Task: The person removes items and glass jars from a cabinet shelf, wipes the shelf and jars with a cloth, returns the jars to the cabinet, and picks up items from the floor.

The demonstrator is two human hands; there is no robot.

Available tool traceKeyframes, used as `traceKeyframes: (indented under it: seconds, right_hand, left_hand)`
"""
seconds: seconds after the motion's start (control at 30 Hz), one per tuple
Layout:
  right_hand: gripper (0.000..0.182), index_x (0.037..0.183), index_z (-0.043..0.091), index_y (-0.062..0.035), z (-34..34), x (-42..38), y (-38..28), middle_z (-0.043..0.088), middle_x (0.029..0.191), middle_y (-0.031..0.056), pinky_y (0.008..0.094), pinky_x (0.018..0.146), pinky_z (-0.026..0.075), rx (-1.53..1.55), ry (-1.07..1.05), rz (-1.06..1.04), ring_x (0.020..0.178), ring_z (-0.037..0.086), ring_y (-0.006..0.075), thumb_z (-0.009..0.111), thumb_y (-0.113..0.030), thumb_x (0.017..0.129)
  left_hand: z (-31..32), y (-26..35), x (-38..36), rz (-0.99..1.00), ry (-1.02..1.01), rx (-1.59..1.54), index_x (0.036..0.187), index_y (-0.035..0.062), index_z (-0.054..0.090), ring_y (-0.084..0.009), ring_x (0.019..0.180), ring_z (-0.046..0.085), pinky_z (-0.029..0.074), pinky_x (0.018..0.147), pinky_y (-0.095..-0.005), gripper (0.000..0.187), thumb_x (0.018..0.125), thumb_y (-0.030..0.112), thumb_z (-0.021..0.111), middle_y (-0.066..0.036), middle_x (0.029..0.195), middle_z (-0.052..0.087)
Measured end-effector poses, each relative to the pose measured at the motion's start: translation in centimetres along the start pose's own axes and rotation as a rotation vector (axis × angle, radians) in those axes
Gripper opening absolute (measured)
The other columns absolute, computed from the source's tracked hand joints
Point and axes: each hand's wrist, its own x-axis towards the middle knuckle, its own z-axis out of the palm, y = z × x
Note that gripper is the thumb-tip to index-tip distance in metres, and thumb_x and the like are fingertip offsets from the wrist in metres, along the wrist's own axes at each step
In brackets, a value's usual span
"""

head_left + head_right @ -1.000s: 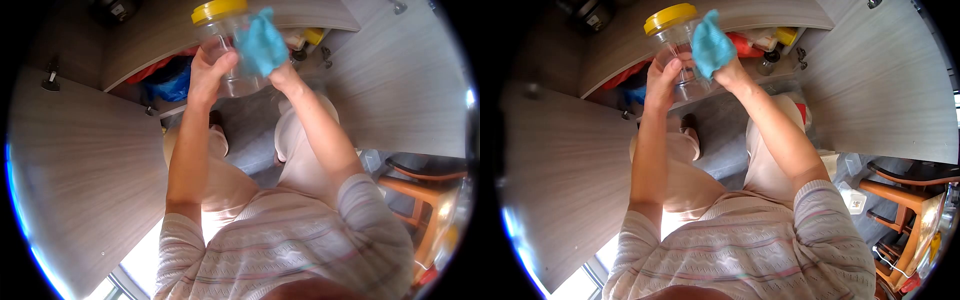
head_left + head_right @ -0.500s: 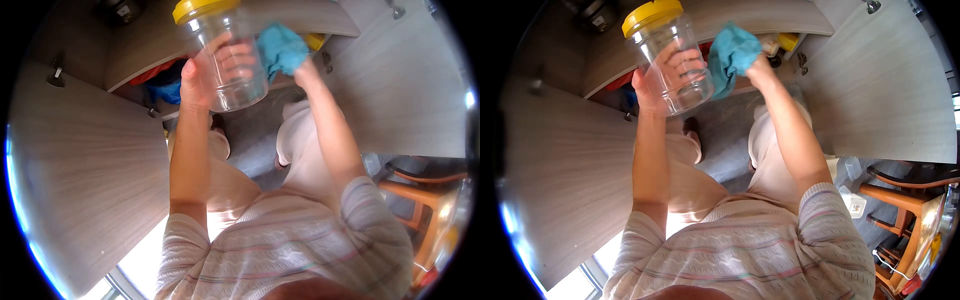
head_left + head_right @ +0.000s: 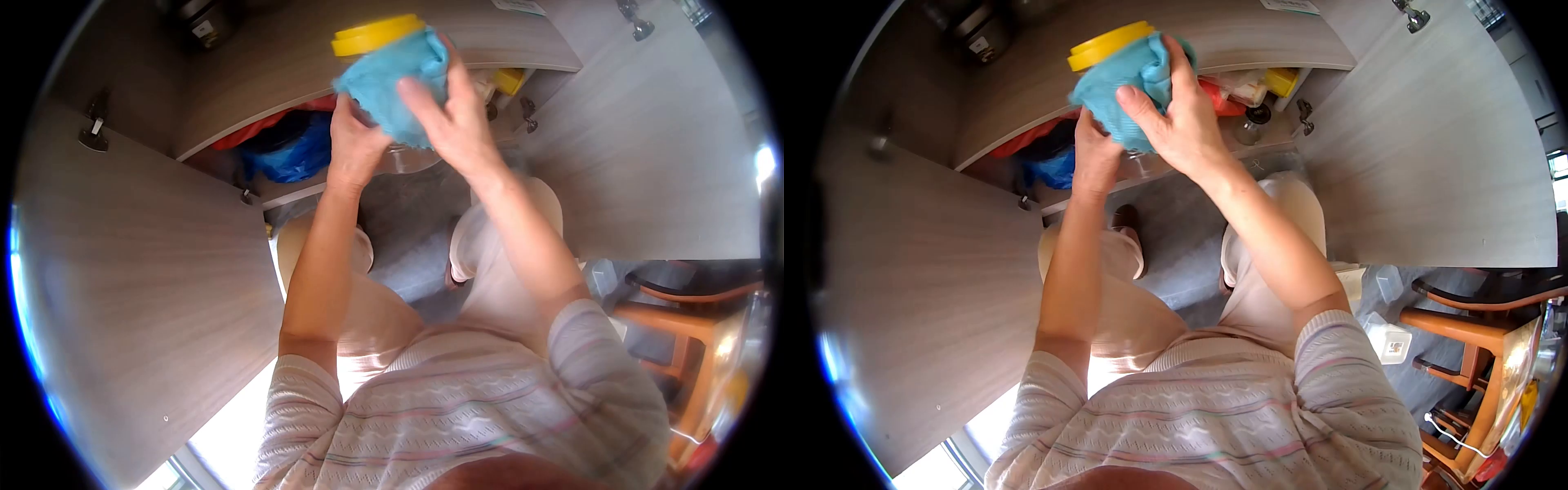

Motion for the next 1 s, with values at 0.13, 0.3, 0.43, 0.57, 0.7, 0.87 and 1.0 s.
traceKeyframes:
  seconds: [0.13,0.3,0.43,0.57,0.7,0.87,1.0]
  right_hand:
    - [0.064,0.116,0.048,0.0037,-0.6,0.4,1.0,0.060,0.104,0.0098,0.0289,0.086,0.044,0.232,-0.023,0.135,0.097,0.056,0.0165,0.068,-0.044,0.079]
    - [0.052,0.109,0.053,-0.0001,-3.2,0.6,4.4,0.060,0.099,0.0048,0.0249,0.075,0.048,0.630,-0.290,0.245,0.089,0.056,0.0102,0.074,-0.036,0.076]
    - [0.055,0.113,0.051,0.0002,-3.2,0.1,6.1,0.059,0.099,0.0037,0.0253,0.071,0.050,0.939,-0.251,0.503,0.085,0.057,0.0095,0.076,-0.032,0.075]
    - [0.055,0.112,0.051,-0.0018,-2.8,-0.2,5.7,0.058,0.099,0.0036,0.0234,0.066,0.050,0.924,-0.304,0.413,0.080,0.058,0.0098,0.076,-0.033,0.074]
    - [0.057,0.111,0.051,-0.0027,-2.5,-0.4,5.1,0.058,0.099,0.0042,0.0235,0.066,0.050,0.807,-0.192,0.361,0.081,0.058,0.0101,0.076,-0.037,0.073]
    - [0.060,0.111,0.049,0.0006,-1.6,0.0,6.0,0.059,0.099,0.0083,0.0291,0.078,0.049,0.309,-0.039,0.112,0.090,0.059,0.0178,0.072,-0.042,0.076]
    - [0.055,0.113,0.047,0.0025,-0.7,0.1,5.4,0.060,0.101,0.0164,0.0346,0.082,0.046,-0.139,-0.104,-0.096,0.097,0.059,0.0288,0.062,-0.041,0.083]
  left_hand:
    - [0.5,0.3,-0.6,0.034,-0.127,-0.098,0.123,-0.0028,0.039,-0.0165,0.104,0.052,0.042,0.091,-0.0308,0.076,0.062,0.017,0.081,-0.009,0.113,0.054]
    - [0.0,0.9,-1.1,-0.102,-0.227,-0.169,0.127,-0.0016,0.037,-0.0192,0.099,0.057,0.046,0.087,-0.0330,0.083,0.061,0.020,0.081,-0.010,0.107,0.057]
    - [-0.8,1.2,-1.1,-0.165,-0.390,-0.187,0.131,-0.0015,0.034,-0.0272,0.103,0.056,0.046,0.087,-0.0373,0.092,0.064,0.047,0.073,-0.019,0.112,0.055]
    - [-1.5,0.8,-0.7,-0.216,-0.430,-0.254,0.133,-0.0017,0.033,-0.0272,0.103,0.056,0.046,0.087,-0.0371,0.093,0.066,0.051,0.072,-0.019,0.112,0.055]
    - [-1.2,0.6,-0.6,-0.157,-0.299,-0.088,0.133,-0.0025,0.033,-0.0236,0.102,0.055,0.046,0.086,-0.0342,0.091,0.070,0.048,0.074,-0.017,0.112,0.054]
    - [-0.4,1.5,-0.8,-0.130,0.045,0.036,0.131,-0.0063,0.037,-0.0171,0.103,0.052,0.042,0.090,-0.0303,0.078,0.072,0.028,0.076,-0.012,0.116,0.054]
    - [0.2,-1.3,-1.0,0.122,0.047,0.026,0.127,-0.0078,0.039,-0.0174,0.107,0.049,0.038,0.093,-0.0286,0.072,0.073,0.024,0.074,-0.011,0.116,0.054]
